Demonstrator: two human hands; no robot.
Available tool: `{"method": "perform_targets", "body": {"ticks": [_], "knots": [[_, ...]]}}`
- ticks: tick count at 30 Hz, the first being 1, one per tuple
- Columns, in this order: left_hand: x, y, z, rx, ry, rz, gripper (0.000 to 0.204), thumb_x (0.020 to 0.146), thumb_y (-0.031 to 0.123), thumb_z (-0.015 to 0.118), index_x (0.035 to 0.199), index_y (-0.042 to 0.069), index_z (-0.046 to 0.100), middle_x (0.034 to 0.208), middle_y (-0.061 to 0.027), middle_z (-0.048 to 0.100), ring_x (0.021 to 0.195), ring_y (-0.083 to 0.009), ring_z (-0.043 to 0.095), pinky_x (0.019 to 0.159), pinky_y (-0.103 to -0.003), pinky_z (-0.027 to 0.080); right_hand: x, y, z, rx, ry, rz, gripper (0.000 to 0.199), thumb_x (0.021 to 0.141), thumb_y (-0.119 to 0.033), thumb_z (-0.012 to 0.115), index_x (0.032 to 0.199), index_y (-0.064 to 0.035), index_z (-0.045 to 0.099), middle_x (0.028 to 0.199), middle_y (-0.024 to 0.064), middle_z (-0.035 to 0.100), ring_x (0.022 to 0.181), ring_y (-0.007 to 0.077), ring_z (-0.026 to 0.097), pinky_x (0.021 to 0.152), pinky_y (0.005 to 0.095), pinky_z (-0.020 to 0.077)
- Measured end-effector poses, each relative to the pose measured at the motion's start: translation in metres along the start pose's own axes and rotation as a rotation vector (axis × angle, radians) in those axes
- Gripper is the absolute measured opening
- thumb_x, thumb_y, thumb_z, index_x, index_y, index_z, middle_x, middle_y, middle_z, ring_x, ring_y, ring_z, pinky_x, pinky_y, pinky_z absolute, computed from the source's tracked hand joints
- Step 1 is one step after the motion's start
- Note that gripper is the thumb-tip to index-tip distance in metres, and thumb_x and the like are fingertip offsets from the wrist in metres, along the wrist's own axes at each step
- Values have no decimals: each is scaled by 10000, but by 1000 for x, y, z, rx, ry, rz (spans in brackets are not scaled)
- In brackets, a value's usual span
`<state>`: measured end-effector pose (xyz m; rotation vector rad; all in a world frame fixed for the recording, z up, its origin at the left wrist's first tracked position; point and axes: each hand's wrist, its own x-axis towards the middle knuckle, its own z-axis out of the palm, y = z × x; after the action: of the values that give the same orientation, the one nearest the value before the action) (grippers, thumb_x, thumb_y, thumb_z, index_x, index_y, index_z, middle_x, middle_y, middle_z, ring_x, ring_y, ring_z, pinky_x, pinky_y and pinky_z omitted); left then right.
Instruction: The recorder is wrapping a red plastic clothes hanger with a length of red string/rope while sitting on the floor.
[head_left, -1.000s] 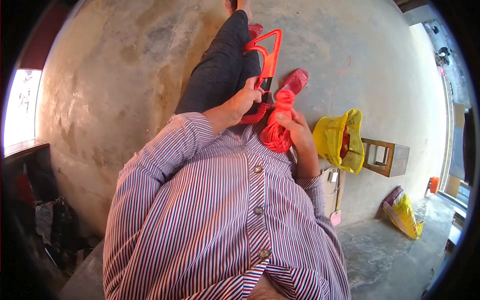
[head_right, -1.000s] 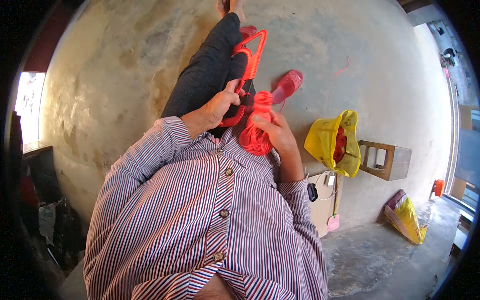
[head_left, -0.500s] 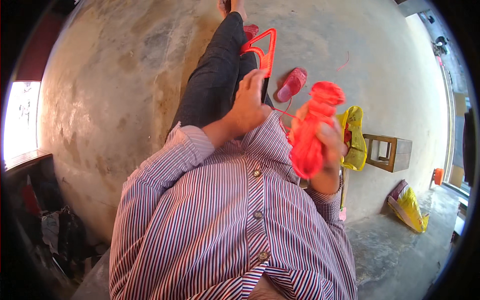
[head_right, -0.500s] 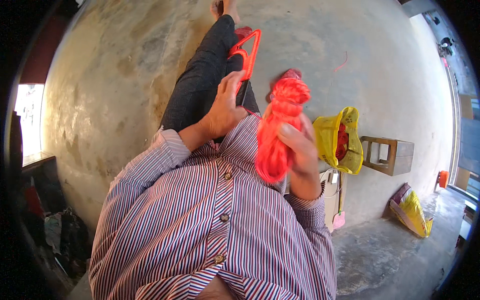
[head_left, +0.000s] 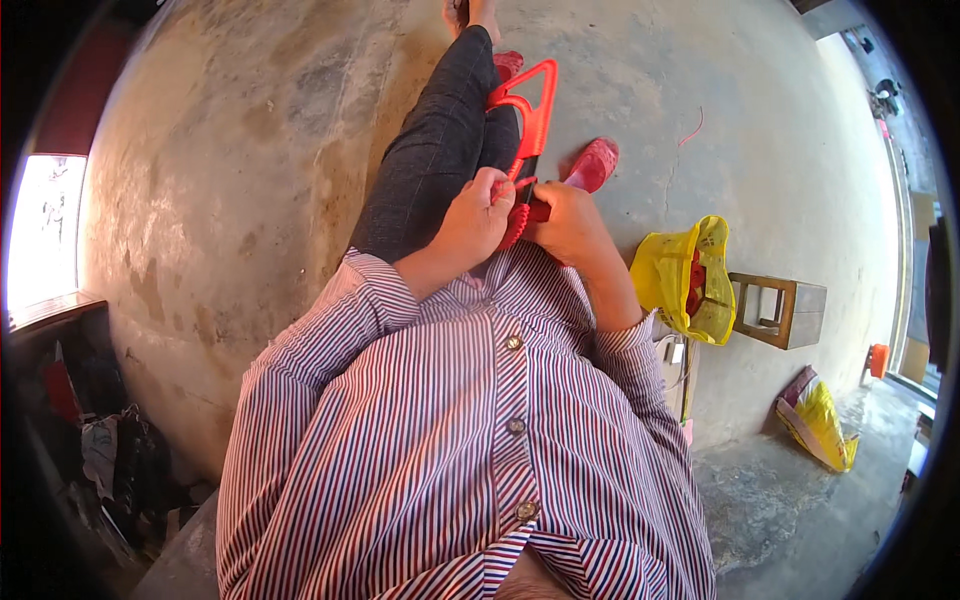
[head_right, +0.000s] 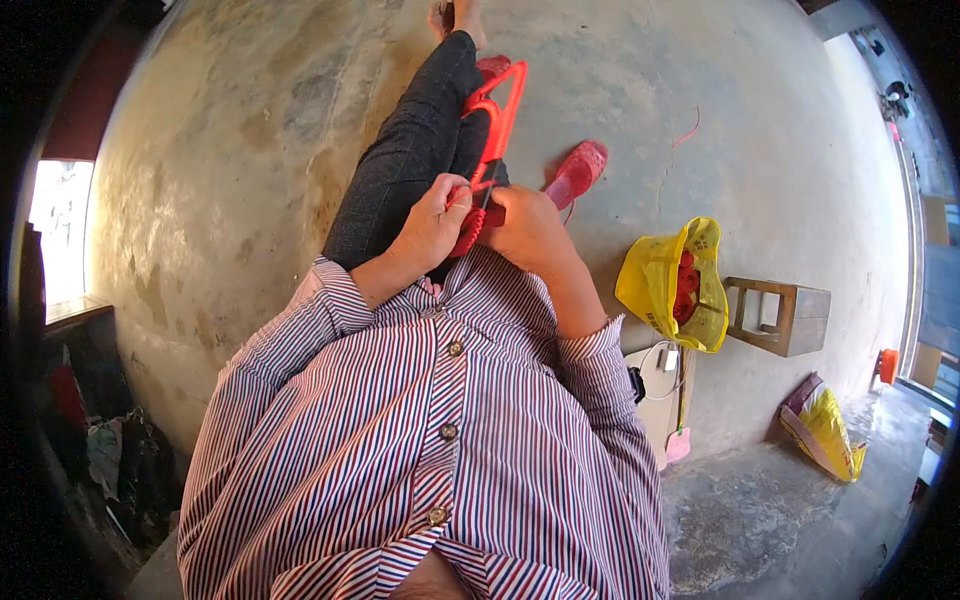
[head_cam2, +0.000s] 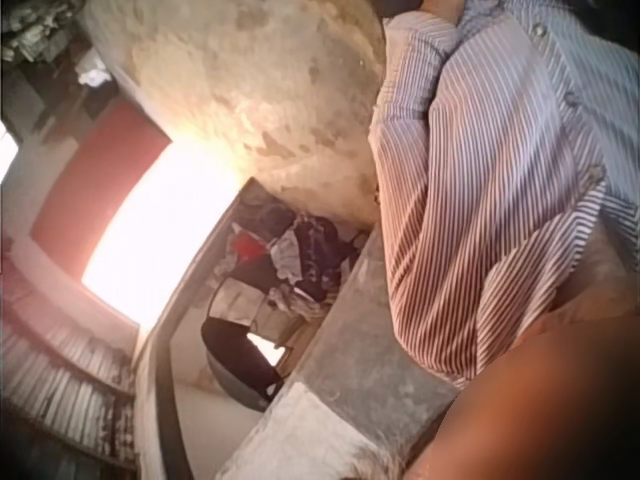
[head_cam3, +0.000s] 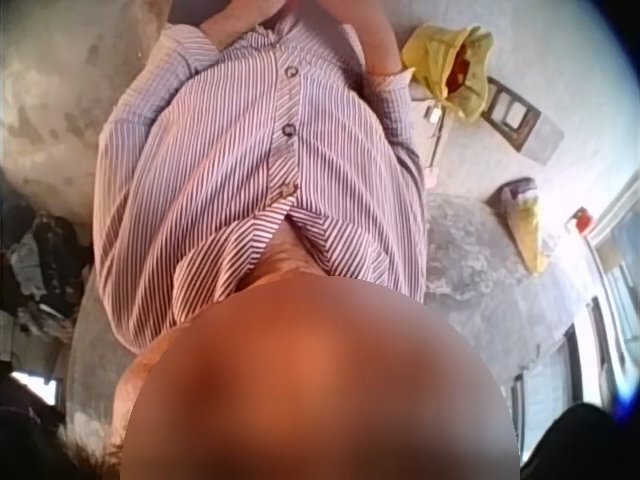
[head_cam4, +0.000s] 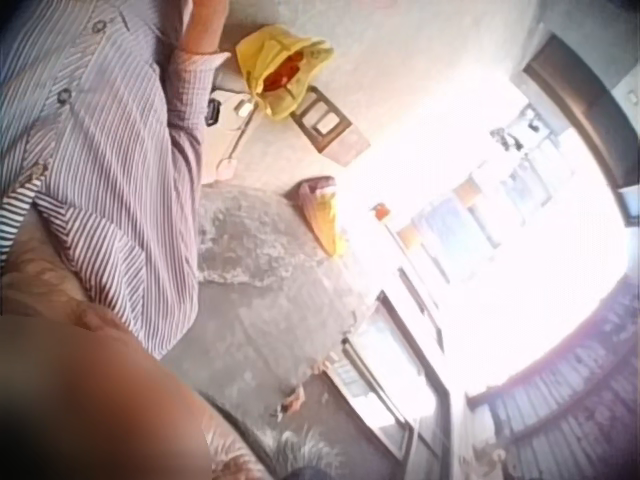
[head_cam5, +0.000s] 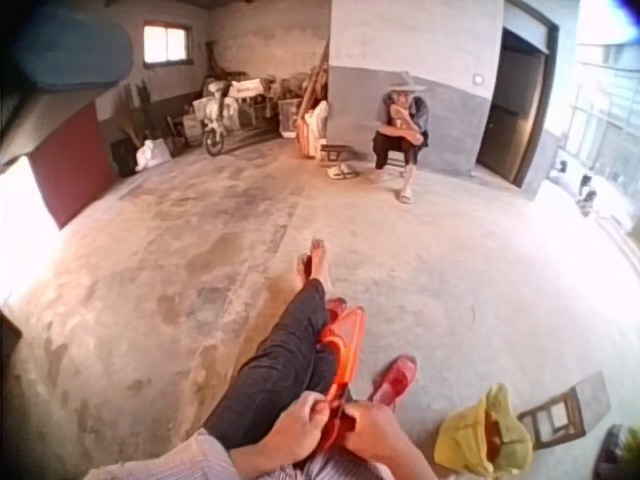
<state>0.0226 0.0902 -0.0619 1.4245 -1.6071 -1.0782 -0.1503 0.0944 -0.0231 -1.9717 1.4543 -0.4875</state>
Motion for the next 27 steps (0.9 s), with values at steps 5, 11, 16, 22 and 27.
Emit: {"method": "perform_targets", "body": {"ticks": [5, 11, 16, 22, 27], "knots": [[20, 34, -28, 223, 176, 316, 128, 864, 128, 585, 941, 27, 580, 862, -136, 581, 797, -264, 592, 726, -325, 470, -1, 6, -1, 510, 414, -33, 403, 681, -212, 776, 991, 11, 647, 865, 128, 648, 784, 300, 636, 711, 352, 490], [17, 77, -24, -289, -4, 220, 84, 857, 101, 570, 857, 18, 555, 737, -61, 495, 633, -142, 512, 562, -259, 417, -17, -33, -7, 138, 340, -259, 550, 698, -188, 769, 1178, -31, 553, 1217, 154, 526, 1086, 337, 547, 931, 408, 434], [24, 86, -35, -794, -192, -418, 165, 918, 197, 525, 841, 54, 555, 608, 70, 422, 463, -1, 310, 393, -172, 208, -23, -10, -36, 624, 497, -150, 313, 779, -131, 711, 1044, -8, 601, 1183, 125, 564, 1070, 265, 567, 909, 369, 449], [22, 64, -23, -591, -241, -409, 134, 887, 181, 568, 816, 69, 581, 612, 61, 440, 478, -7, 333, 395, -172, 186, -65, 29, -140, 1605, 750, -207, 454, 936, -404, 493, 1195, -35, 541, 1323, 226, 478, 1197, 359, 483, 1018, 543, 355], [22, 48, -6, -547, -198, -599, 247, 898, 313, 528, 860, 75, 582, 635, 4, 546, 491, -53, 410, 418, -226, 254, -138, 55, -210, 1456, 418, -508, 251, 903, -302, 565, 1003, -76, 525, 936, 68, 583, 882, 210, 555, 863, 446, 399]]}}
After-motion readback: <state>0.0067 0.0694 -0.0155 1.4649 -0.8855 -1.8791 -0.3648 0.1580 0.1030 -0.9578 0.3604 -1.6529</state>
